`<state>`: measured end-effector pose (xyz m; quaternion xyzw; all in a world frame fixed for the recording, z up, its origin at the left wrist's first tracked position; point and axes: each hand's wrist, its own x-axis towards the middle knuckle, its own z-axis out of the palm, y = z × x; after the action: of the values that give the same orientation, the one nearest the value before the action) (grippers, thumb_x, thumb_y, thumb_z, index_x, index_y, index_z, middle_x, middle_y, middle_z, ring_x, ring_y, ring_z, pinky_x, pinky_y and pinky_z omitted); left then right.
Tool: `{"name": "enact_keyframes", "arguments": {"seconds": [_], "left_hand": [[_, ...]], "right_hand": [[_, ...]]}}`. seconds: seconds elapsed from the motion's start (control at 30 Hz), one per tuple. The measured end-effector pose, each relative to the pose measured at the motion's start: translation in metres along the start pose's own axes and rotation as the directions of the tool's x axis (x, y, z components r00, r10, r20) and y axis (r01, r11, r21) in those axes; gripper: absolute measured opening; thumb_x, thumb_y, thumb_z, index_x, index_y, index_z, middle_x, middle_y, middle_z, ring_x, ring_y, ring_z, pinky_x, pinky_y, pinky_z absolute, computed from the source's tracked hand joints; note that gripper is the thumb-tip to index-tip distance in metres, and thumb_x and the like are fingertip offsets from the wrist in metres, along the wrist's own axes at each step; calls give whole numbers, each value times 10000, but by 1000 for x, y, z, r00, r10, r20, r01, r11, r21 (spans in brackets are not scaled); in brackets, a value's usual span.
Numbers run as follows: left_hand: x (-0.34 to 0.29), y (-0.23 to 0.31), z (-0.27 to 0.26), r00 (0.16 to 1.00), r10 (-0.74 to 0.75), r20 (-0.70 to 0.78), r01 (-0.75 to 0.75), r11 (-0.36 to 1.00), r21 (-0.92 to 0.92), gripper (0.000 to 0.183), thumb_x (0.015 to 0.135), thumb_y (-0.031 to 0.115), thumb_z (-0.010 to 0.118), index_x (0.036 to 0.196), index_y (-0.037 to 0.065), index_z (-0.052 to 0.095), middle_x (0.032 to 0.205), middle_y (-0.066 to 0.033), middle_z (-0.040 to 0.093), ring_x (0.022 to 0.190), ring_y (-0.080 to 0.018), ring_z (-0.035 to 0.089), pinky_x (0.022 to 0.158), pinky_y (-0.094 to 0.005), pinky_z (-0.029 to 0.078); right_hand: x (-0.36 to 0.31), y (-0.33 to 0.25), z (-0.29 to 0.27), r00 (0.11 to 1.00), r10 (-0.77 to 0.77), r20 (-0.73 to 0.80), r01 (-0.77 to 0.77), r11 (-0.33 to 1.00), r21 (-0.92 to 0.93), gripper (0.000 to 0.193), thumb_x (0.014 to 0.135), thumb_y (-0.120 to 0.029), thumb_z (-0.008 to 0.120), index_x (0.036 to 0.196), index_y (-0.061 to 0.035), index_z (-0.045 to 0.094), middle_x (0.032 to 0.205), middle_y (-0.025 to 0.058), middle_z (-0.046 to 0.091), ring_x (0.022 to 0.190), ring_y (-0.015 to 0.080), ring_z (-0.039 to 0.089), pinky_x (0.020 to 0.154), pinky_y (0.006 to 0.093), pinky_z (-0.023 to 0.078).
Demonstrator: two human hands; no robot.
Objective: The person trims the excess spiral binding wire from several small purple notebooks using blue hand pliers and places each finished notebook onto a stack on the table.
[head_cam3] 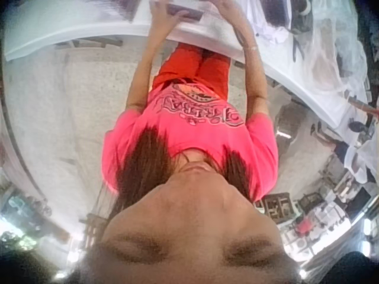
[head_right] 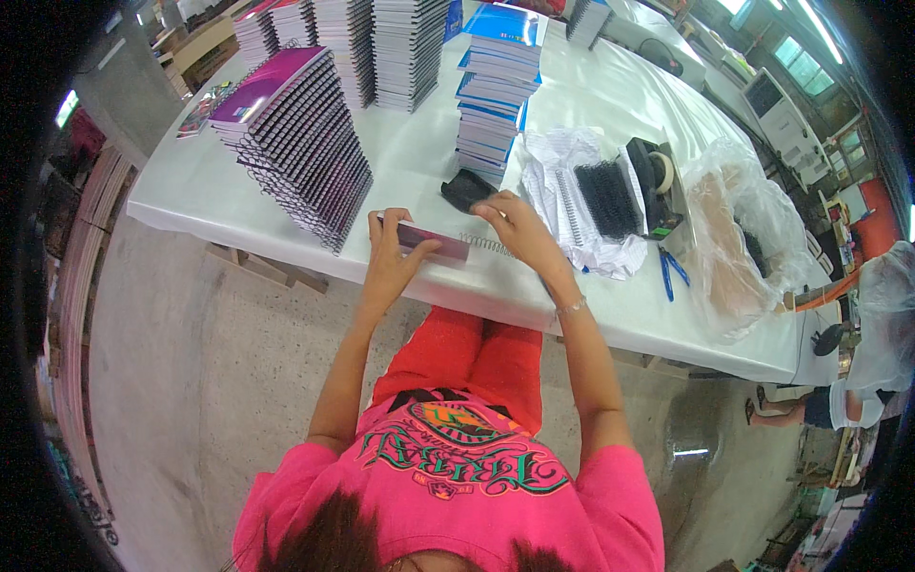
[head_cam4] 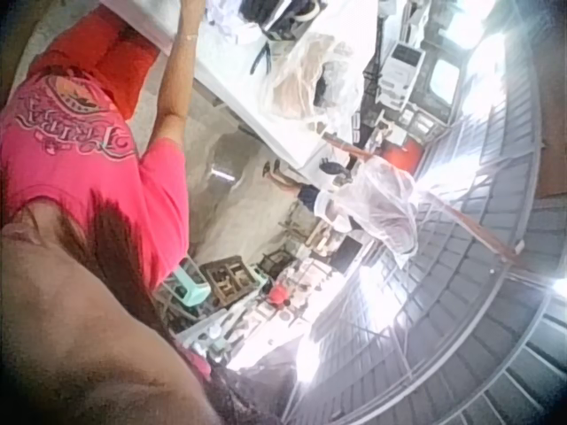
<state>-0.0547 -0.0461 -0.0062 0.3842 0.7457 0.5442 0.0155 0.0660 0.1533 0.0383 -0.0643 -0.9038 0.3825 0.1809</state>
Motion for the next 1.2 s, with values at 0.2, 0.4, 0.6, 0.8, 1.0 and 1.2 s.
{"name": "enact_keyframes", "arguments": {"seconds": [0.2,0.4,0.6,0.8,1.0,1.2], "left_hand": [[2,-6,-18,997,74,32,-73,996,-44,593,722,264,826,1118,40,447,1059,-136,386,986,-303,452,893,-402,416],[3,-16,-19,994,77,78,-74,996,-46,674,674,312,864,1122,48,435,1079,-127,376,996,-305,456,891,-401,427],[7,-16,-12,988,115,100,-108,992,-71,714,647,315,884,1130,57,425,1077,-115,378,998,-281,456,872,-387,436],[11,-12,-5,979,131,154,-118,989,-88,712,643,300,886,1126,61,421,1069,-109,377,1004,-277,453,873,-378,430],[12,-18,-8,980,119,162,-104,990,-95,747,613,313,900,1130,59,423,1069,-112,386,1023,-280,450,899,-390,421],[11,-23,-3,974,150,169,-124,980,-152,965,589,326,923,1311,63,340,1181,-134,404,1121,-297,449,982,-384,405]], "right_hand": [[19,27,26,999,49,24,-43,978,-203,337,871,-308,703,995,3,665,1194,172,585,1010,304,579,887,363,462],[-2,32,21,992,-53,-117,16,955,-297,361,787,-312,770,861,13,631,1114,188,579,931,320,569,824,406,472],[-24,12,-13,961,93,260,-270,509,817,293,992,-267,544,948,16,601,1192,93,619,1060,192,560,912,334,465],[-25,-7,-25,931,136,339,-275,871,408,352,974,-367,570,885,-27,579,1181,46,643,877,111,505,786,309,461],[-23,-39,-17,882,346,319,-428,873,234,384,907,-398,667,863,-28,571,1090,59,632,992,141,540,878,276,435],[-27,-19,-15,891,361,277,-391,918,61,339,883,-349,701,798,-62,543,1196,95,628,1001,119,512,903,281,408]]}}
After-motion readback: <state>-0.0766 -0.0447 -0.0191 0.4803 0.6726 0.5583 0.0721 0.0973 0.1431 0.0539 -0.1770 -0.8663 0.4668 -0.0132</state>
